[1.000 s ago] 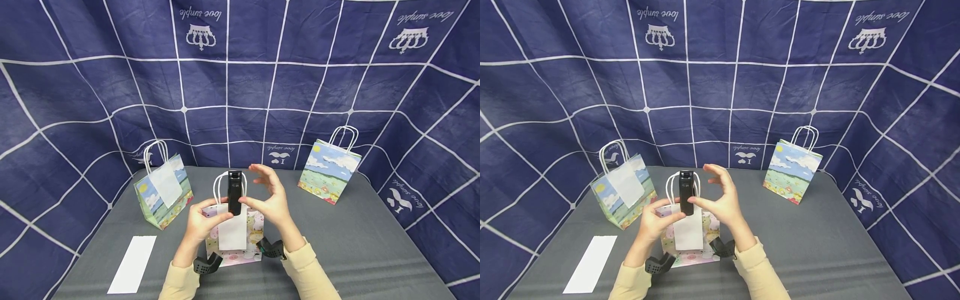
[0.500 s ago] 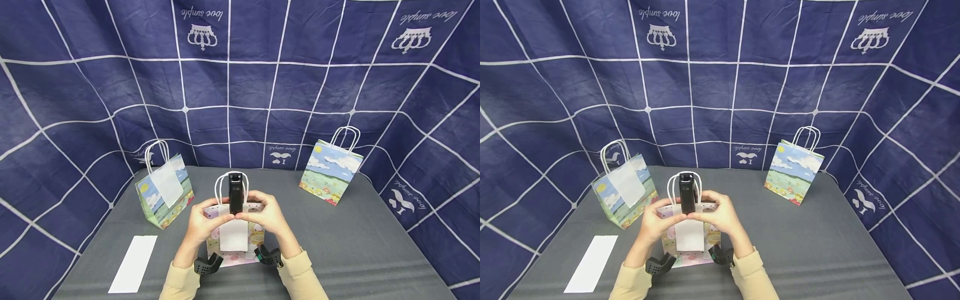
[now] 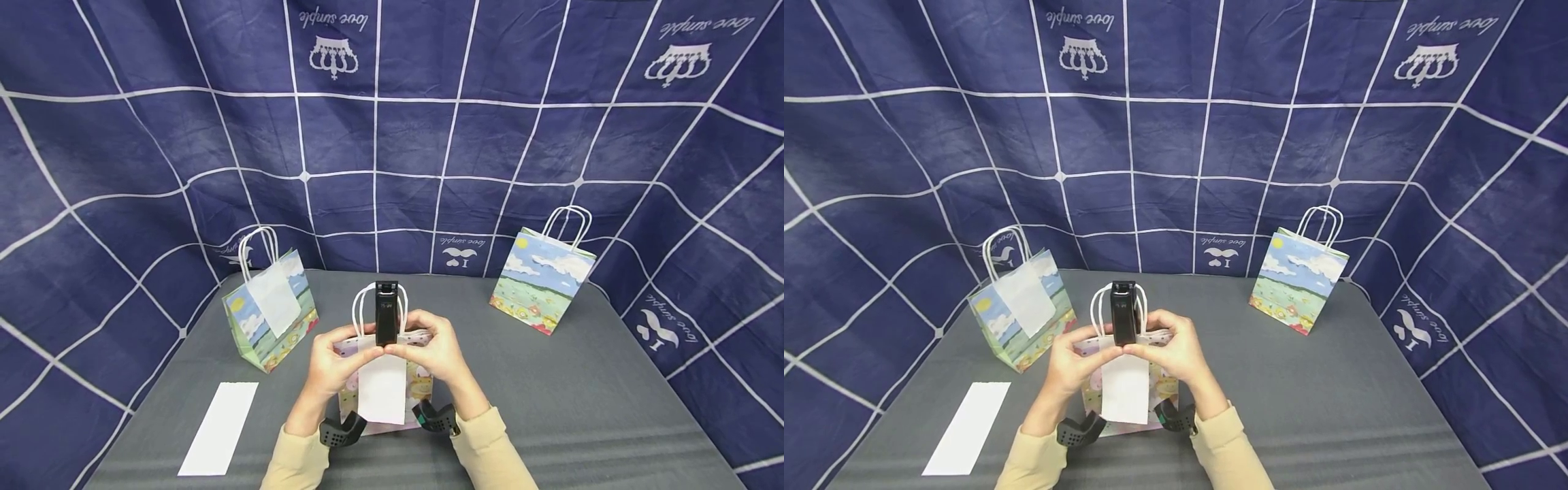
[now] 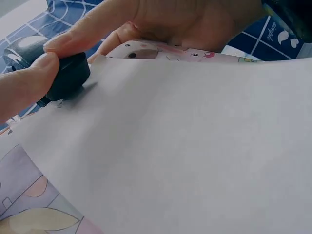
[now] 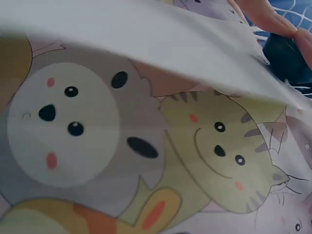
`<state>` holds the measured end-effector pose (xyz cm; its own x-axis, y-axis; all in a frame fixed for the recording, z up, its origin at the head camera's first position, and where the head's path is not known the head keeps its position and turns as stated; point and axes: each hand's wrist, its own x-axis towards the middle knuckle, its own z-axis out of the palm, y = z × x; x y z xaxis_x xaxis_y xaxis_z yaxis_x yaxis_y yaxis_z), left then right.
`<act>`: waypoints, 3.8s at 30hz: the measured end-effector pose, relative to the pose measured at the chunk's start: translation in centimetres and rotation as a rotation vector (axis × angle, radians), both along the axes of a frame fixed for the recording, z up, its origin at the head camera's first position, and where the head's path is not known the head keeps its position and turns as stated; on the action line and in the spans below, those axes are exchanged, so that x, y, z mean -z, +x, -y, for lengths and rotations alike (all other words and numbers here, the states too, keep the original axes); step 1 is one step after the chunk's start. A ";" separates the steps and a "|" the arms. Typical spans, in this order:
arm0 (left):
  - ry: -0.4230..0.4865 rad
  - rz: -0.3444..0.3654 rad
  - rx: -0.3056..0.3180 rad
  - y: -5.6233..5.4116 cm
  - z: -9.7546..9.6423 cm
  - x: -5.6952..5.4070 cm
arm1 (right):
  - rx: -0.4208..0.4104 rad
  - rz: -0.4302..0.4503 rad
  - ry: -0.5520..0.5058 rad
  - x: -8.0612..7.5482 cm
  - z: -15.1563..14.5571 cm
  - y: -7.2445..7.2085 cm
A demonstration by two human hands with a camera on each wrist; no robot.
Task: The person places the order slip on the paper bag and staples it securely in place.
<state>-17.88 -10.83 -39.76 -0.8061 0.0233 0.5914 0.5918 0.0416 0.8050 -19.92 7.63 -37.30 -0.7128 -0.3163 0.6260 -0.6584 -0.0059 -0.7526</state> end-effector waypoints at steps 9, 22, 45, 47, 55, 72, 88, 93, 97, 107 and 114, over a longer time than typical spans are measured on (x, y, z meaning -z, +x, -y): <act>-0.023 0.045 0.014 -0.8 0.4 1.2 | -0.034 0.102 0.086 -0.4 -0.6 -0.4; -0.170 0.103 0.135 0.4 1.6 -1.2 | -0.171 -0.006 0.005 1.6 -1.9 -2.5; -0.185 0.056 0.045 -1.2 4.0 1.2 | -0.319 -0.059 -0.103 -0.5 -3.0 -2.7; -0.188 0.045 -0.006 -0.9 3.7 0.6 | -0.288 -0.043 -0.109 -0.7 -3.3 -2.7; -0.192 0.029 -0.261 0.3 2.9 -1.6 | -0.143 -0.056 -0.101 -0.2 -5.0 -2.9; 0.092 0.102 -0.422 -2.6 2.6 -1.5 | -0.176 0.066 -0.024 2.5 -8.0 -2.9; 0.207 0.160 -0.521 -6.5 3.9 -2.2 | -0.173 0.253 0.142 6.4 -10.8 -3.1; 0.250 0.167 -0.517 -8.4 4.5 -1.0 | -0.144 0.338 0.202 8.1 -11.5 -3.2; 0.242 0.159 -0.562 -10.2 5.0 0.5 | -0.141 0.407 0.250 9.6 -11.8 -3.5; 0.263 0.092 -0.586 -10.7 4.6 0.2 | -0.145 0.487 0.328 9.8 -11.6 -2.7; 0.224 0.116 -0.615 -11.0 4.5 0.2 | -0.128 0.508 0.331 12.3 -12.2 -3.6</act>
